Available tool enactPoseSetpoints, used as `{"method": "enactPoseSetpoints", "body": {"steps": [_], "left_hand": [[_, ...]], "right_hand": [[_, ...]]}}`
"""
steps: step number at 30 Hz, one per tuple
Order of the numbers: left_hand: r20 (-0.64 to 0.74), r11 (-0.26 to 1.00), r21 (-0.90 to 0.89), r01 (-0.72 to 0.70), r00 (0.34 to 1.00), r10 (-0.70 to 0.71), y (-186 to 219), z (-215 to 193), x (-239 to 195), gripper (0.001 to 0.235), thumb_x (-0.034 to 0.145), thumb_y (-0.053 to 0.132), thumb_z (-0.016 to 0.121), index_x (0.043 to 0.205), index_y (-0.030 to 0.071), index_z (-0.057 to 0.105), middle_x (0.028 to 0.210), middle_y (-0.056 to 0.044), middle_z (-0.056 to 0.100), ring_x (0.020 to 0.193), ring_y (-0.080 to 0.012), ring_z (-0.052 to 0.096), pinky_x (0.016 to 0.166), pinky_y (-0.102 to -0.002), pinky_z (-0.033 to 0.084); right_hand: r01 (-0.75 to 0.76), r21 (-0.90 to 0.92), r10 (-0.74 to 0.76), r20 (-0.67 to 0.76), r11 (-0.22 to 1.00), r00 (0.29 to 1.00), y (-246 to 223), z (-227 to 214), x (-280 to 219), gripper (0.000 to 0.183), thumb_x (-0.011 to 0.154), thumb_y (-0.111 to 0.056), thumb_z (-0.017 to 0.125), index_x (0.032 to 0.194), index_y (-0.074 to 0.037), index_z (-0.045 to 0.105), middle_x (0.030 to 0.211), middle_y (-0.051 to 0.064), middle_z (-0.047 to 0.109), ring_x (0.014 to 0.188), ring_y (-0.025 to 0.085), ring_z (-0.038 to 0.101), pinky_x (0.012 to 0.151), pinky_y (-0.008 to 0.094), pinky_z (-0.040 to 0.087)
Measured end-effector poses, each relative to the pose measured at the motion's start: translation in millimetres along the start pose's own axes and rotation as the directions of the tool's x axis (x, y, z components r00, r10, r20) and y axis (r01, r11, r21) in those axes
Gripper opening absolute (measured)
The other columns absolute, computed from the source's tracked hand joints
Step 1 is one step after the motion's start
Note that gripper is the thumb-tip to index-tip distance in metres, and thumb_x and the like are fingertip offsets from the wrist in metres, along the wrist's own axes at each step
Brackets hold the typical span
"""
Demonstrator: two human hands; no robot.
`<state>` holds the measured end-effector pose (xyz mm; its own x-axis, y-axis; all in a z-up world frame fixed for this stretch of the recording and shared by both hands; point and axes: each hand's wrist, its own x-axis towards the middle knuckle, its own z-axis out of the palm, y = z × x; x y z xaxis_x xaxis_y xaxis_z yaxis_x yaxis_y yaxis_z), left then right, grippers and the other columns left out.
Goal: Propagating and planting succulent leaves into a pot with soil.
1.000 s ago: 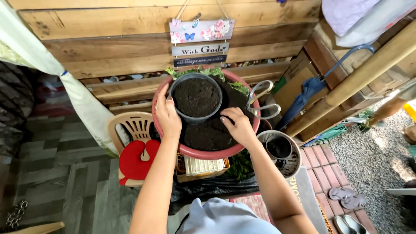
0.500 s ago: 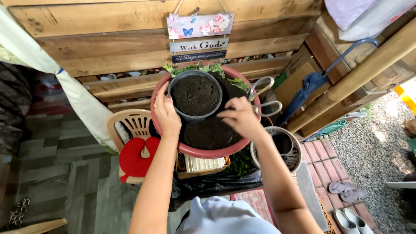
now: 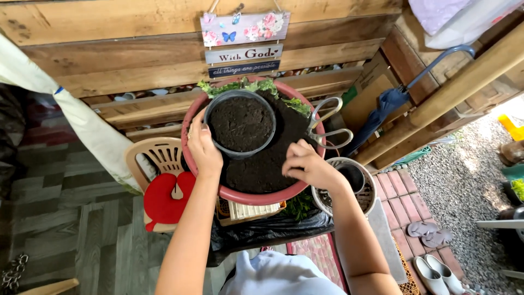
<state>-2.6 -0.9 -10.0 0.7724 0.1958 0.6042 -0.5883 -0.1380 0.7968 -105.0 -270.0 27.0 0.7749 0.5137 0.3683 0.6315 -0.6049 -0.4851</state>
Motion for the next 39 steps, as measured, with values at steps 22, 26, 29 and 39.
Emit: {"method": "enactPoseSetpoints", "body": {"steps": [22,26,29,39], "left_hand": [[-0.041,0.986,0.151,-0.070,0.996,0.077,-5.1,-1.9,3.3,0.044,0.102,0.025,0.040,0.128,-0.001,0.064,0.120,-0.020,0.069,0.115,-0.0359,0.065,0.105,-0.042,0.046],[-0.024,0.993,0.096,-0.065,0.997,0.068,-0.8,-1.7,1.7,0.044,0.103,0.025,0.038,0.127,0.000,0.065,0.121,-0.019,0.070,0.117,-0.0349,0.066,0.105,-0.042,0.046],[-0.030,0.996,0.076,-0.044,0.998,0.046,-1.1,0.4,0.1,0.045,0.104,0.027,0.038,0.128,-0.001,0.064,0.118,-0.019,0.069,0.114,-0.0340,0.066,0.102,-0.041,0.047],[-0.035,0.993,0.111,-0.027,0.999,0.031,-7.0,1.7,-1.9,0.049,0.107,0.032,0.035,0.128,-0.001,0.064,0.118,-0.023,0.069,0.114,-0.0379,0.066,0.102,-0.043,0.047]], "right_hand": [[-0.214,-0.152,0.240,0.180,0.965,0.954,28.3,-23.7,32.8,0.042,0.085,-0.029,0.078,0.121,-0.010,0.070,0.120,0.014,0.069,0.116,0.035,0.064,0.100,0.046,0.050],[-0.345,-0.378,0.456,0.260,0.859,0.851,-17.7,-18.9,30.5,0.096,0.066,-0.041,0.088,0.152,-0.026,0.050,0.149,0.016,0.048,0.128,0.040,0.049,0.099,0.050,0.046],[-0.371,-0.480,0.522,0.229,0.795,0.821,-33.2,-6.9,35.8,0.094,0.068,-0.043,0.089,0.152,-0.033,0.049,0.151,0.016,0.046,0.128,0.040,0.049,0.098,0.050,0.047],[-0.302,-0.587,0.407,0.051,0.751,0.912,6.1,39.3,35.5,0.050,0.069,-0.005,0.080,0.118,-0.010,0.073,0.110,0.016,0.068,0.102,0.036,0.066,0.085,0.044,0.056]]}}
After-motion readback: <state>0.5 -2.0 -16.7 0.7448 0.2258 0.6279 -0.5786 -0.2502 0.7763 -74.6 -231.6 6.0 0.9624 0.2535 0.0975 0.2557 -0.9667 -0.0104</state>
